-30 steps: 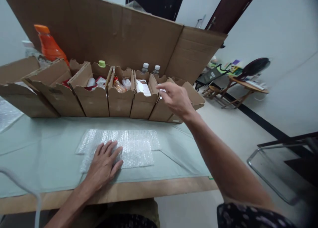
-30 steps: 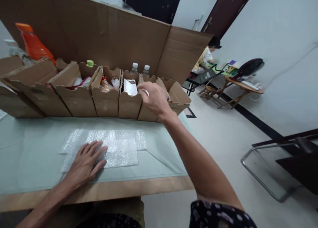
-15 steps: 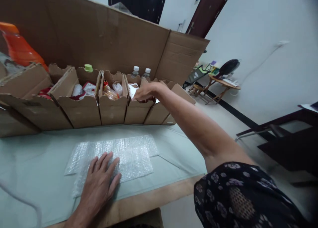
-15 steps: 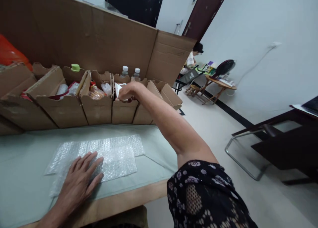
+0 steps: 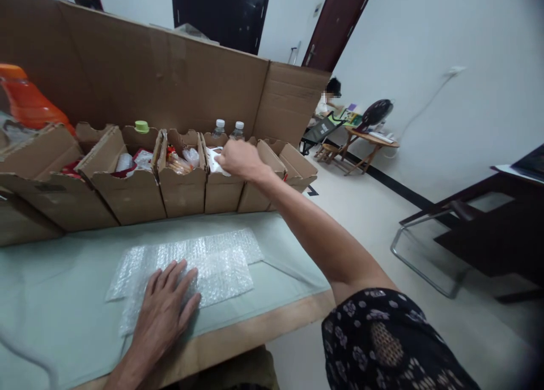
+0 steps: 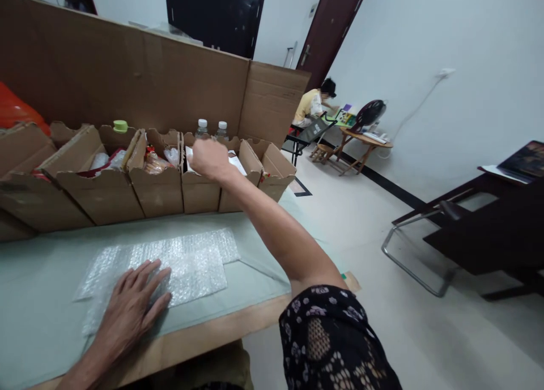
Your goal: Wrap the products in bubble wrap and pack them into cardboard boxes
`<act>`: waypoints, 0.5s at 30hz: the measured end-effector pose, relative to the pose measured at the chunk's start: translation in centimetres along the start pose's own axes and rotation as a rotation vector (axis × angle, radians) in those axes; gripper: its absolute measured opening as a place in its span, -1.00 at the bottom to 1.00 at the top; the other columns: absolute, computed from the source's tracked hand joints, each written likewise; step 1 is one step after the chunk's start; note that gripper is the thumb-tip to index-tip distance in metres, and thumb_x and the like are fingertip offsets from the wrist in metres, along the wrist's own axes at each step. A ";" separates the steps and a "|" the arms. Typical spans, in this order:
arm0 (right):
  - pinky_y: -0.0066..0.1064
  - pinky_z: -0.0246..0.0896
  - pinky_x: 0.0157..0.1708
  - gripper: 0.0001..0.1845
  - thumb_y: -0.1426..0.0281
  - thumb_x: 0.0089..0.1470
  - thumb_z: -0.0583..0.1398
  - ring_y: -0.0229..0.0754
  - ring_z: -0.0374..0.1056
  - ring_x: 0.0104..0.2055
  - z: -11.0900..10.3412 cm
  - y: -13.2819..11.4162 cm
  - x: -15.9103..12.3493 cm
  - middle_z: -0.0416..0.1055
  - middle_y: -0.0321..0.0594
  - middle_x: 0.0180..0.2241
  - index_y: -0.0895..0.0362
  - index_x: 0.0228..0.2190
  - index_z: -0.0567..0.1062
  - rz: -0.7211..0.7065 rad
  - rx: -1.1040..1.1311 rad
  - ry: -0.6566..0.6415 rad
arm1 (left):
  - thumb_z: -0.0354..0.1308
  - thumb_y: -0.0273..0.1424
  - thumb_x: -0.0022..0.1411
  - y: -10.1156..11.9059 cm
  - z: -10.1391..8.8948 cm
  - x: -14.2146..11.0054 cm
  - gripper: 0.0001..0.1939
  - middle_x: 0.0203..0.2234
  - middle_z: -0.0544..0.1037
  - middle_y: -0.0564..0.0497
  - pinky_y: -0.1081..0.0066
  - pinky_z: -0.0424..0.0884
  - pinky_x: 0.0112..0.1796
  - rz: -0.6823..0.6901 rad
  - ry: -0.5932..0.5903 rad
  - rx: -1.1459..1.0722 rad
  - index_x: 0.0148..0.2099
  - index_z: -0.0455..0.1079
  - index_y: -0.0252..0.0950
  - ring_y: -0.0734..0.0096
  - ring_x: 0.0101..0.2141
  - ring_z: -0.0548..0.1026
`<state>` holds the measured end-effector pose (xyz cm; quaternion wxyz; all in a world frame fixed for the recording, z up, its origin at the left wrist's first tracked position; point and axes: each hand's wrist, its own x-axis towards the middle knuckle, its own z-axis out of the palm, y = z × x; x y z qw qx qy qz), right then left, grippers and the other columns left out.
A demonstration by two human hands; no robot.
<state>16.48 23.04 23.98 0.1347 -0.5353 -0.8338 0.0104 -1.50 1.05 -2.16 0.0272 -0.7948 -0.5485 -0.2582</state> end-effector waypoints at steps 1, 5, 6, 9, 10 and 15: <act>-0.02 0.27 0.03 -0.74 0.34 0.28 0.15 0.15 0.46 -0.02 -1.3 -0.3 -1.3 0.55 0.09 -0.19 0.25 -0.28 0.58 0.014 0.018 0.109 | 0.04 -0.23 0.39 -0.1 0.0 0.0 -0.60 0.20 0.49 -0.21 -0.16 0.20 0.21 0.007 0.003 0.000 0.18 0.45 -0.18 -0.14 0.23 0.39; -0.27 0.32 -0.09 -0.79 0.29 0.27 0.16 -0.14 0.43 -0.20 -3.8 -0.7 -8.5 0.54 -0.20 -0.27 0.14 -0.23 0.56 -0.032 0.466 0.463 | 0.10 -0.26 0.36 0.1 -0.8 0.5 -0.63 0.23 0.44 -0.24 -0.17 0.26 0.20 -0.015 0.103 -0.074 0.17 0.44 -0.17 -0.20 0.29 0.30; -0.33 0.33 -0.17 -0.80 0.27 0.24 0.19 -0.19 0.41 -0.25 -3.3 -0.7 -10.5 0.52 -0.24 -0.30 0.13 -0.25 0.55 -0.045 0.648 0.451 | 0.12 -0.25 0.35 0.4 -1.4 0.6 -0.60 0.27 0.39 -0.23 -0.18 0.24 0.22 -0.041 0.153 -0.125 0.20 0.40 -0.15 -0.20 0.33 0.24; -0.40 0.30 -0.32 -0.76 0.20 0.10 0.29 -0.26 0.38 -0.35 1.1 -0.7 -16.1 0.50 -0.28 -0.36 0.11 -0.27 0.54 0.028 1.195 0.261 | 0.21 -0.18 0.31 1.9 -3.5 0.5 -0.38 0.36 0.26 -0.17 -0.18 0.14 0.30 -0.232 0.229 -0.381 0.36 0.22 -0.07 -0.14 0.38 0.15; -0.41 0.29 -0.34 -0.72 0.18 0.06 0.32 -0.26 0.38 -0.37 3.1 -1.0 -17.9 0.50 -0.30 -0.39 0.11 -0.27 0.54 0.094 1.354 0.191 | 0.24 -0.15 0.28 2.5 -4.2 0.3 -0.30 0.37 0.25 -0.15 -0.16 0.16 0.29 -0.332 0.220 -0.521 0.40 0.16 -0.05 -0.13 0.37 0.18; -0.46 0.18 -0.41 -0.56 0.10 -0.05 0.40 -0.31 0.38 -0.49 12.0 -4.7 -25.5 0.48 -0.34 -0.53 0.16 -0.26 0.53 0.392 1.867 -0.156 | 0.43 -0.03 0.02 5.7 -6.0 -0.8 -0.24 0.09 0.56 -0.19 0.00 0.40 0.15 -0.711 0.134 -1.268 0.21 0.40 -0.24 -0.16 0.15 0.47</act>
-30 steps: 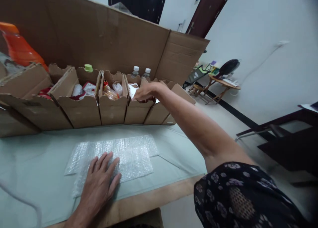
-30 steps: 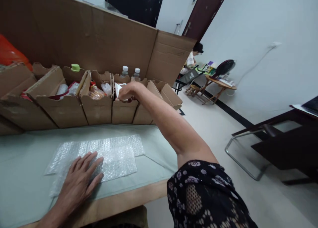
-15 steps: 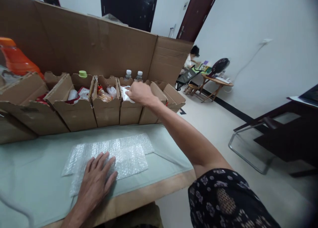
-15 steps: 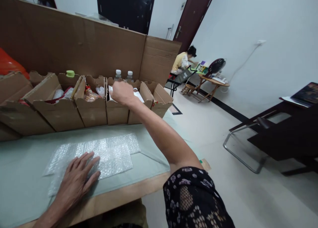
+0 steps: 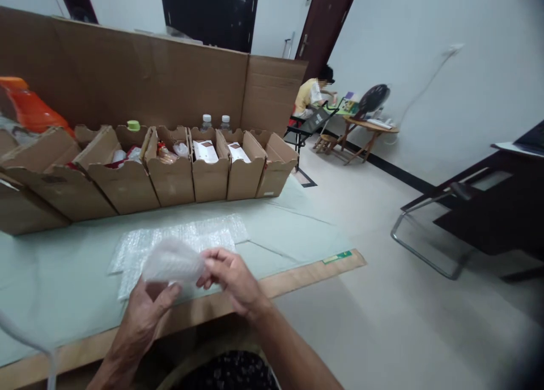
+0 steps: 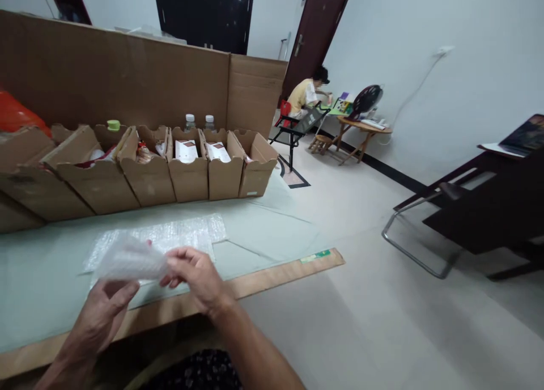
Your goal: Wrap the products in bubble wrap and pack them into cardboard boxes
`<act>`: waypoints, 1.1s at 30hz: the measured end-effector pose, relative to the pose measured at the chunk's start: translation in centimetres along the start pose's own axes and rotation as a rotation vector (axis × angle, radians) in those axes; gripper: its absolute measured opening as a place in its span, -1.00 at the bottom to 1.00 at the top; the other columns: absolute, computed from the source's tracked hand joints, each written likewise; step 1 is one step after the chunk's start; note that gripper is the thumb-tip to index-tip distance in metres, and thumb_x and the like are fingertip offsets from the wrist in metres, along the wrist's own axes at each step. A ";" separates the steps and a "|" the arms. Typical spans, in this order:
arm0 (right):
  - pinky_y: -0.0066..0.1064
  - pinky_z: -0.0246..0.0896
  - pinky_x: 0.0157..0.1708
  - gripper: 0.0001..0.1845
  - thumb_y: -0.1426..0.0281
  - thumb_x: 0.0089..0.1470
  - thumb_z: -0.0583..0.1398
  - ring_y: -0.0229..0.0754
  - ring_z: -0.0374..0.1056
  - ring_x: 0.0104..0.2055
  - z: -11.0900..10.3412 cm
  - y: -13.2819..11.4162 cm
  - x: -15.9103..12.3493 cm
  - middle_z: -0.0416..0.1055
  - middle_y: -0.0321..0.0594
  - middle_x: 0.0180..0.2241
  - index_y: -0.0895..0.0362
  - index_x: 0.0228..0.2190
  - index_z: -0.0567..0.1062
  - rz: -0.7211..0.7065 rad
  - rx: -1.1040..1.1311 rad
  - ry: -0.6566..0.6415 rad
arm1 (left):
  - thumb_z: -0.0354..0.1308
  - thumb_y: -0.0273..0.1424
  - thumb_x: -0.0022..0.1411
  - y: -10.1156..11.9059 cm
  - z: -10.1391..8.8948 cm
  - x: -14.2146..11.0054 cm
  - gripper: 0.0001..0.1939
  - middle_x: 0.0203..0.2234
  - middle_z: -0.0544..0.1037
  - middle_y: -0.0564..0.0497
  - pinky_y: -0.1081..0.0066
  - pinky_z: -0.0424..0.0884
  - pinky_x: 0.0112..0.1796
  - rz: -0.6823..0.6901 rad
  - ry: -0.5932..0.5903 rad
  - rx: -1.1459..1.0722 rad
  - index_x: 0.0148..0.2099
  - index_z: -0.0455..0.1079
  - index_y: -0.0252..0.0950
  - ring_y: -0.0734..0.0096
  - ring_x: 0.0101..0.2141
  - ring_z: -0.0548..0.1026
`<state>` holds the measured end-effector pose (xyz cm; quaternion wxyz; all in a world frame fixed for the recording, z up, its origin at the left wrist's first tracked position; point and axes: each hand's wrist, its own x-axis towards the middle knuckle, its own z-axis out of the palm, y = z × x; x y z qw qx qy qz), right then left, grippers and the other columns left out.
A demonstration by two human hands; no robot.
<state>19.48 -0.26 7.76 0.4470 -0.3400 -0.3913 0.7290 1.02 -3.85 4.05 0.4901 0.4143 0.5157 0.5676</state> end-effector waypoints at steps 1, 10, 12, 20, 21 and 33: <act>-0.46 0.17 -0.42 -0.54 0.07 -0.06 0.41 -0.31 0.39 -0.49 0.2 1.5 -0.9 0.48 -0.34 -0.52 0.16 -0.26 0.52 0.066 0.047 -0.029 | 0.45 -0.02 -0.02 0.2 0.3 -0.4 -0.29 -0.02 0.61 -0.18 0.03 0.43 0.12 -0.062 0.011 -0.047 0.10 0.47 -0.28 -0.13 0.08 0.52; -0.34 0.31 -0.17 -0.70 0.26 0.10 0.31 -0.21 0.42 -0.22 0.3 2.4 -5.0 0.51 -0.22 -0.17 0.06 -0.12 0.51 -0.244 -0.438 0.156 | 0.49 -0.07 -0.04 1.6 1.7 -3.3 -0.44 -0.25 0.67 -0.07 0.33 0.48 -0.17 -0.134 0.105 -0.107 -0.11 0.54 -0.35 0.24 -0.24 0.58; -0.31 0.30 -0.10 -0.70 0.30 0.10 0.31 -0.17 0.42 -0.14 0.5 2.1 -5.2 0.51 -0.20 -0.13 0.06 -0.11 0.52 -0.342 -0.582 0.155 | 0.47 -0.10 0.01 1.7 1.9 -4.1 -0.48 -0.23 0.67 -0.09 0.29 0.50 -0.15 -0.150 0.064 -0.199 -0.09 0.54 -0.35 0.21 -0.21 0.59; -0.27 0.31 -0.03 -0.81 0.30 0.08 0.31 -0.08 0.42 0.08 1.2 3.1 -4.6 0.50 -0.13 0.06 0.06 -0.23 0.56 -0.420 -0.685 0.048 | 0.51 -0.27 -0.12 2.6 1.4 -6.3 -0.38 -0.17 0.69 -0.14 0.05 0.48 0.05 -0.246 -0.032 -0.430 0.03 0.56 -0.32 -0.10 -0.01 0.58; -0.29 0.32 -0.06 -0.87 0.29 0.10 0.30 -0.09 0.44 0.06 1.3 3.1 -4.4 0.52 -0.13 0.04 0.07 -0.30 0.56 -0.395 -0.649 0.024 | 0.51 -0.30 -0.13 2.4 1.2 -6.4 -0.37 -0.15 0.69 -0.15 0.02 0.48 0.07 -0.275 -0.042 -0.461 0.05 0.55 -0.31 -0.13 0.02 0.57; -0.36 0.40 -0.24 -0.89 0.33 0.14 0.25 -0.21 0.48 -0.28 4.2 -1.5 -7.4 0.58 -0.24 -0.31 0.08 -0.40 0.56 -0.536 -0.489 0.035 | 0.13 0.05 0.30 -0.3 -4.5 -7.4 -0.25 0.24 0.47 -0.15 -0.38 0.17 0.25 -0.276 -0.230 -0.927 0.43 0.16 -0.10 -0.25 0.28 0.33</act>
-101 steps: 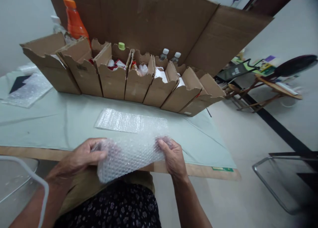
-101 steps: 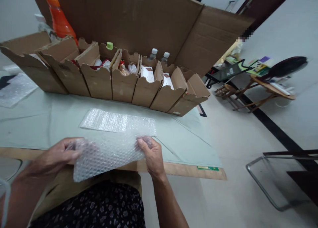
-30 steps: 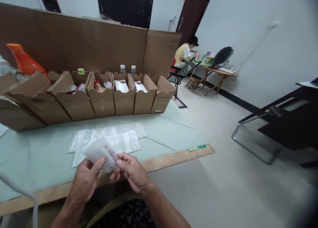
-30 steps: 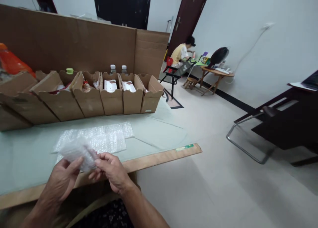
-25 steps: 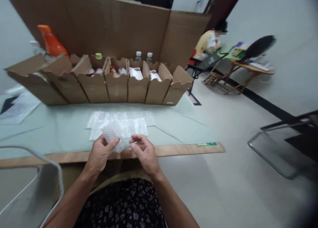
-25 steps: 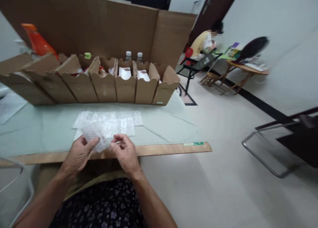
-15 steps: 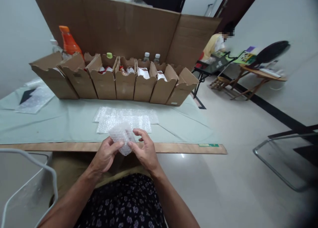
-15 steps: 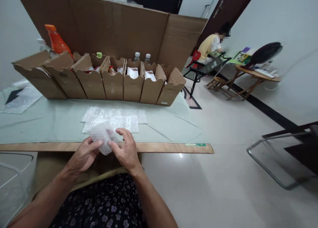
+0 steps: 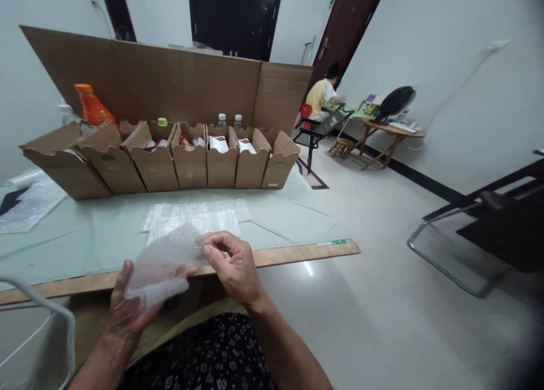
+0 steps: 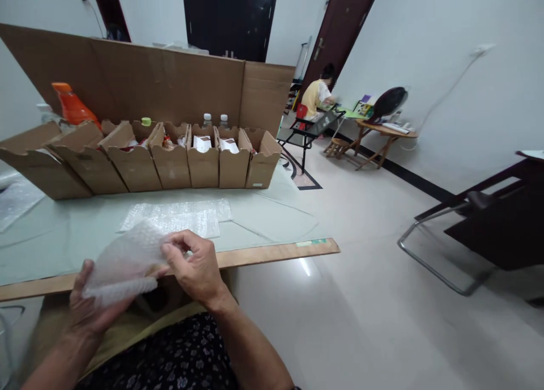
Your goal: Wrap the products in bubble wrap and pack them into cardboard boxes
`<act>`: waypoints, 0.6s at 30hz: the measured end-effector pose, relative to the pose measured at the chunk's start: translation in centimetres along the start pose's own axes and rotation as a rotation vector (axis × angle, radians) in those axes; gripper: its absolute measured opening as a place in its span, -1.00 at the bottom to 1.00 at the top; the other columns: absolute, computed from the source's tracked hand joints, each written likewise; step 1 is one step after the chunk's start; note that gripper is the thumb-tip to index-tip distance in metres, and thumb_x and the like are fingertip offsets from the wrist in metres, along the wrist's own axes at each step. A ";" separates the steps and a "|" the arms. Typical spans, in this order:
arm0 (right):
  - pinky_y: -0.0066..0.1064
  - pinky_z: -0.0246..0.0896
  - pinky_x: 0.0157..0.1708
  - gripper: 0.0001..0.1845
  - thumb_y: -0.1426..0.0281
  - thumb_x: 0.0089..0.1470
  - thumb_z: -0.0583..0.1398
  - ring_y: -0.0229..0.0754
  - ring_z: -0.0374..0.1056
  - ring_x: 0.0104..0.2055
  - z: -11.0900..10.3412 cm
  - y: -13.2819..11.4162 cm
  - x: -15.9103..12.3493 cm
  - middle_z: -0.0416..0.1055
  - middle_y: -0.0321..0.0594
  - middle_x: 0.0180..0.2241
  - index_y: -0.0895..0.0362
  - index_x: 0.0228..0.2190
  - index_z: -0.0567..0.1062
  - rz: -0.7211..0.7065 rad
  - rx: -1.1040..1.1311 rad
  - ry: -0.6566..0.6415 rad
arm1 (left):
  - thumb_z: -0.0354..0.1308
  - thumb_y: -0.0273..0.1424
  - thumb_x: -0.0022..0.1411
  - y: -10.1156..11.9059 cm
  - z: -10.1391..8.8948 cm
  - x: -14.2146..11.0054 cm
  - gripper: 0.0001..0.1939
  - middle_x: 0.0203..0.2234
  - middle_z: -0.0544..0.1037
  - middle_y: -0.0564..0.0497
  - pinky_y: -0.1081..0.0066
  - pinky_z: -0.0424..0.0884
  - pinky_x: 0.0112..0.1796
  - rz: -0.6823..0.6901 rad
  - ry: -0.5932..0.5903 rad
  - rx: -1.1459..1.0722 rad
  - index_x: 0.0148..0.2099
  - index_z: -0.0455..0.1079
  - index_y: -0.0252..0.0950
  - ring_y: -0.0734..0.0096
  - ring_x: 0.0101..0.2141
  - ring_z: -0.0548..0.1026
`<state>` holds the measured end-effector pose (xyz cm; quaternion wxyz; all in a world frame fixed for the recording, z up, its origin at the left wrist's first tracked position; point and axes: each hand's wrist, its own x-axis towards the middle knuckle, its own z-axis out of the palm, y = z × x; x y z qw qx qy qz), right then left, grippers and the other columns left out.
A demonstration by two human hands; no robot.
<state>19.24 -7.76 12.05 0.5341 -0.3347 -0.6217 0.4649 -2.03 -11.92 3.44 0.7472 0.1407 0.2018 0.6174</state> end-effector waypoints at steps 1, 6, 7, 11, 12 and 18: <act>-0.38 0.40 -0.27 -0.88 0.32 0.14 0.26 -0.23 0.48 -0.32 0.1 -0.3 -0.1 0.57 -0.26 -0.35 0.08 -0.39 0.56 0.011 0.021 0.001 | 0.09 0.11 0.30 -0.1 -0.3 -0.1 -0.21 0.26 0.46 -0.17 -0.41 0.16 0.24 -0.005 -0.047 -0.023 0.45 0.13 -0.10 -0.28 0.28 0.33; -0.41 0.43 -0.36 -0.81 0.24 0.17 0.29 -0.27 0.49 -0.43 -1.6 -0.3 -0.6 0.57 -0.27 -0.38 0.11 -0.37 0.51 0.104 0.136 0.144 | -0.13 0.19 0.37 -2.1 -1.2 -0.9 -0.22 0.27 0.43 -0.23 -0.49 0.12 0.20 -0.058 -0.270 -0.167 0.45 0.14 -0.11 -0.26 0.31 0.29; -0.41 0.45 -0.37 -0.80 0.23 0.16 0.29 -0.27 0.48 -0.44 -2.2 -0.2 -0.6 0.57 -0.26 -0.38 0.11 -0.38 0.51 0.109 0.134 0.190 | -0.15 0.20 0.36 -2.5 -1.2 -1.2 -0.22 0.27 0.43 -0.24 -0.48 0.12 0.20 -0.088 -0.278 -0.175 0.43 0.16 -0.12 -0.25 0.30 0.30; -0.42 0.46 -0.37 -0.78 0.22 0.15 0.32 -0.27 0.45 -0.41 -3.8 0.5 -0.7 0.54 -0.28 -0.42 0.11 -0.38 0.52 0.104 0.058 0.309 | -0.01 0.30 0.23 -4.0 -0.2 -2.2 -0.13 0.25 0.44 -0.28 -0.40 0.25 0.15 -0.213 -0.133 -0.064 0.35 0.29 -0.18 -0.27 0.22 0.39; -0.43 0.45 -0.37 -0.78 0.21 0.15 0.32 -0.26 0.45 -0.41 -4.0 0.6 -0.7 0.54 -0.28 -0.42 0.11 -0.37 0.53 0.112 0.041 0.314 | 0.06 0.31 0.17 -4.2 0.3 -2.2 -0.12 0.24 0.44 -0.28 -0.37 0.30 0.12 -0.225 -0.084 -0.009 0.32 0.32 -0.18 -0.27 0.19 0.41; -0.41 0.38 -0.45 -0.78 0.20 0.15 0.33 -0.24 0.41 -0.46 -4.0 -0.1 -1.7 0.51 -0.27 -0.46 0.09 -0.39 0.54 0.136 0.021 0.154 | 0.47 -0.09 0.02 -5.1 3.8 0.0 -0.25 0.06 0.56 -0.17 0.11 0.53 -0.11 -0.127 0.253 0.379 0.21 0.36 -0.15 0.11 -0.08 0.57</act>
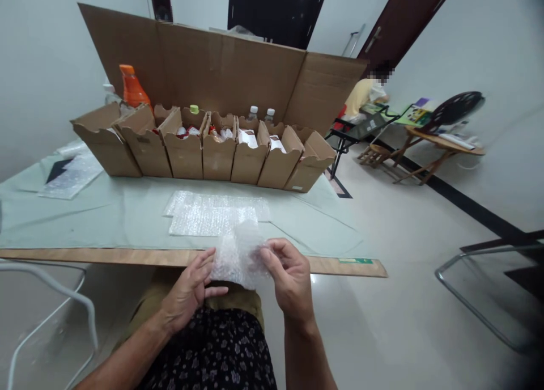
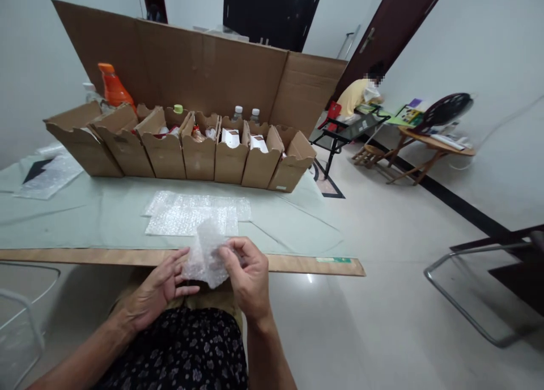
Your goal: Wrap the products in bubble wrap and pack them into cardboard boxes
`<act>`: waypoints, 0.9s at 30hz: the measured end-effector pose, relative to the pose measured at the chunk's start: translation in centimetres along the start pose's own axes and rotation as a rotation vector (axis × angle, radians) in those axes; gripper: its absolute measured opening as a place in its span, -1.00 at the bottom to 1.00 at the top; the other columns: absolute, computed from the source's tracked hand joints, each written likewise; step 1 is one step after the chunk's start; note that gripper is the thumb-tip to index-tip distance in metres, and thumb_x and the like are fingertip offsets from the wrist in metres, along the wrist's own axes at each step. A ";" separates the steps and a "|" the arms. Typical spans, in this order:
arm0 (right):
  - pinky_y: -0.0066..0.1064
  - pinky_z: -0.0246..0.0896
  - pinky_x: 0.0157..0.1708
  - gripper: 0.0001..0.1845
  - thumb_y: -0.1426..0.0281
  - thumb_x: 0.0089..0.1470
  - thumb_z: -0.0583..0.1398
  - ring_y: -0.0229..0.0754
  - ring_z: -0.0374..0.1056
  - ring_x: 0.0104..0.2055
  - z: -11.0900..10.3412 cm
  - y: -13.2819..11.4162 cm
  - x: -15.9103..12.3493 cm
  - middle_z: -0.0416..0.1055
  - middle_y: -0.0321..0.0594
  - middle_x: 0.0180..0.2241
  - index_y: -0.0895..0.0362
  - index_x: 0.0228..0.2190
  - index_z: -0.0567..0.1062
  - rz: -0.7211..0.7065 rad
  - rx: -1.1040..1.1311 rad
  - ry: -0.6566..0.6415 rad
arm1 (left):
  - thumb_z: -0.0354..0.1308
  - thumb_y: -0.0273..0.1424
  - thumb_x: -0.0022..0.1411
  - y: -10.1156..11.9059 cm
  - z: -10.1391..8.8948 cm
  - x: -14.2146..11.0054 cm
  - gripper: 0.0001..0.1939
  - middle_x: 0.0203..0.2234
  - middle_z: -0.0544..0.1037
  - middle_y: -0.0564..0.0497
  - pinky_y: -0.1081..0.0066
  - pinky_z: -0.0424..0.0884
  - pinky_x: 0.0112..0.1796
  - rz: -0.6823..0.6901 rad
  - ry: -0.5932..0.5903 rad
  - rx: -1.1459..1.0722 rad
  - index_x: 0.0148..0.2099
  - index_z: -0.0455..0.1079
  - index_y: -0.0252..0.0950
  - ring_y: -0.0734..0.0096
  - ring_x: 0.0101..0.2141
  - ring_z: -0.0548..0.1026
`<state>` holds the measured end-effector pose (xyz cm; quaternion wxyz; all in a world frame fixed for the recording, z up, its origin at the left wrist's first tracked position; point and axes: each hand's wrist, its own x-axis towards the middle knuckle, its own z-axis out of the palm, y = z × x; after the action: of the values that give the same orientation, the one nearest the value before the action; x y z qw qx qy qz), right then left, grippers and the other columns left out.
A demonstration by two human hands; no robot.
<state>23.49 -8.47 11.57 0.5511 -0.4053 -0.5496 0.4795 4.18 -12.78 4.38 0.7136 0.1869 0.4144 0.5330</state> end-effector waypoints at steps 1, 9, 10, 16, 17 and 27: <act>-0.42 0.36 -0.47 -0.78 0.21 0.15 0.34 -0.24 0.39 -0.47 -0.3 -0.2 0.0 0.51 -0.28 -0.47 0.09 -0.39 0.55 -0.009 0.009 -0.026 | 0.50 -0.13 -0.02 0.3 0.5 0.6 -0.26 -0.02 0.59 -0.15 0.21 0.53 -0.18 0.002 0.054 0.051 0.17 0.38 -0.20 0.19 -0.16 0.58; -0.39 0.34 -0.38 -0.76 0.18 0.19 0.26 -0.20 0.44 -0.41 -3.1 2.6 9.7 0.51 -0.27 -0.46 0.09 -0.35 0.48 -0.087 -0.240 0.153 | 0.41 -0.14 -0.04 9.1 -0.4 8.6 -0.41 -0.41 0.51 0.09 0.41 0.40 -0.33 0.473 0.326 0.429 0.01 0.46 -0.31 0.42 -0.42 0.48; -0.38 0.33 -0.38 -0.74 0.16 0.19 0.24 -0.20 0.44 -0.42 -2.9 3.8 11.7 0.50 -0.27 -0.46 0.10 -0.36 0.46 -0.094 -0.348 0.145 | 0.36 -0.14 0.01 10.3 -0.9 9.8 -0.40 -0.42 0.50 0.10 0.40 0.40 -0.32 0.539 0.350 0.548 0.07 0.43 -0.30 0.41 -0.42 0.47; -0.27 0.25 -0.23 -0.87 0.28 0.02 0.29 -0.09 0.40 -0.36 -1.5 11.0 18.0 0.50 -0.23 -0.49 0.08 -0.42 0.50 -0.078 -0.726 0.076 | 0.29 -0.34 -0.02 12.3 -3.1 15.7 -0.41 -0.46 0.51 0.04 0.16 0.35 -0.08 0.647 0.503 1.034 0.12 0.46 -0.24 0.12 -0.29 0.49; -0.24 0.24 -0.18 -0.87 0.31 0.00 0.31 -0.05 0.41 -0.30 -1.7 11.5 18.1 0.52 -0.19 -0.44 0.08 -0.38 0.53 -0.078 -0.770 0.075 | 0.28 -0.35 -0.01 12.0 -3.3 16.0 -0.43 -0.37 0.55 -0.04 0.08 0.31 -0.01 0.655 0.523 1.077 0.12 0.47 -0.24 0.02 -0.19 0.49; -0.14 0.24 -0.03 -0.81 0.37 0.31 0.14 -0.01 0.40 -0.04 0.9 -1.6 29.4 0.58 -0.14 -0.06 0.06 -0.19 0.58 -0.751 -1.190 -0.205 | 0.08 -0.42 0.32 7.7 -4.0 16.3 -0.65 0.05 0.54 -0.23 0.00 0.34 0.06 0.967 0.162 1.688 0.11 0.46 -0.24 -0.07 0.08 0.43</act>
<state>20.85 19.75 19.57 0.3097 -0.3737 -0.8698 -0.0886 -2.22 4.20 1.09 0.0188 0.7493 0.5863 0.3074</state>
